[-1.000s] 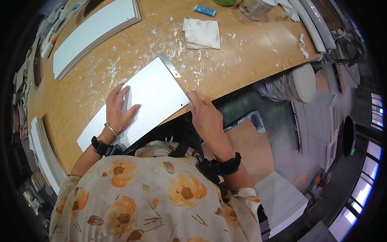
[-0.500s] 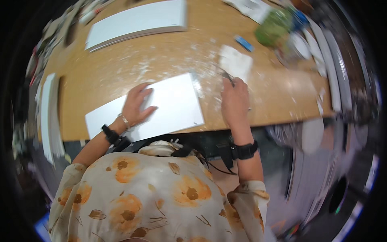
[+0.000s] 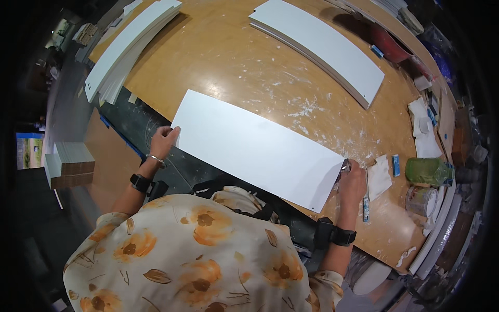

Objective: Cleaning and inspecting white wooden panels in a furniture manufacturing facility.

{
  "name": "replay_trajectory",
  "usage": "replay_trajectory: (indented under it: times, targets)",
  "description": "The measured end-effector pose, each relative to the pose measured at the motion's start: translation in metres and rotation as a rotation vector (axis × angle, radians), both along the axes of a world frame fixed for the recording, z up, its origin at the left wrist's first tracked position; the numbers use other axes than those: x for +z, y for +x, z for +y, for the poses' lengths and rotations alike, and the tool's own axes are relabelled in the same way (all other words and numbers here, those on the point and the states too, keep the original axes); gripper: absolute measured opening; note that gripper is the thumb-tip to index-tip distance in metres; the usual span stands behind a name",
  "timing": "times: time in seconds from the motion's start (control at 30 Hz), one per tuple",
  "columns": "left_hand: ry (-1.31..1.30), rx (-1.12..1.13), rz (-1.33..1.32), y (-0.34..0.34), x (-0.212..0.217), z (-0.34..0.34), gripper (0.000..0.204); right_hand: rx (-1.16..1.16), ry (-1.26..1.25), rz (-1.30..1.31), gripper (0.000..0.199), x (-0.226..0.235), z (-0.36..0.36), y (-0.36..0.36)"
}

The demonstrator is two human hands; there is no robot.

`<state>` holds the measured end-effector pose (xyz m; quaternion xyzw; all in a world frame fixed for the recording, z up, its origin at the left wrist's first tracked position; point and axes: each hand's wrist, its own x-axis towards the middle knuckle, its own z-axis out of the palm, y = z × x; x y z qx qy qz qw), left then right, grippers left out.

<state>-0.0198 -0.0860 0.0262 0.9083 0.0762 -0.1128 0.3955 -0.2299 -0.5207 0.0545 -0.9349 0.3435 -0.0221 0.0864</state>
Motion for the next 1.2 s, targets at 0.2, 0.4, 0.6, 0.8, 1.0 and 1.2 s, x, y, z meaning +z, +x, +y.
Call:
replay_trajectory:
  times: [0.2, 0.4, 0.6, 0.8, 1.0, 1.2]
  targets:
    - [-0.63, 0.033, 0.453, 0.008, 0.0, 0.02, 0.034, -0.077, -0.065, 0.131, 0.025, -0.001, 0.005, 0.012]
    - [-0.788, 0.086, 0.384, 0.026, -0.01, 0.066, 0.037, -0.232, -0.084, 0.138, 0.024, 0.003, 0.02, 0.016]
    - [-0.783, 0.074, 0.45, 0.044, 0.001, 0.076, 0.039, -0.315, -0.028, 0.127, 0.036, 0.004, 0.034, 0.026]
    - [-0.82, -0.002, 0.504, 0.04, -0.003, 0.074, 0.036, -0.27, 0.111, 0.052, 0.03, -0.012, 0.019, 0.016]
    - [-0.934, -0.035, 0.609, 0.018, -0.012, 0.044, 0.024, -0.2, 0.297, -0.453, 0.019, 0.007, 0.061, 0.046]
    - [-0.849, -0.097, 0.671, 0.011, -0.014, 0.017, 0.026, 0.021, -0.025, -0.289, 0.013, -0.012, 0.097, 0.082]
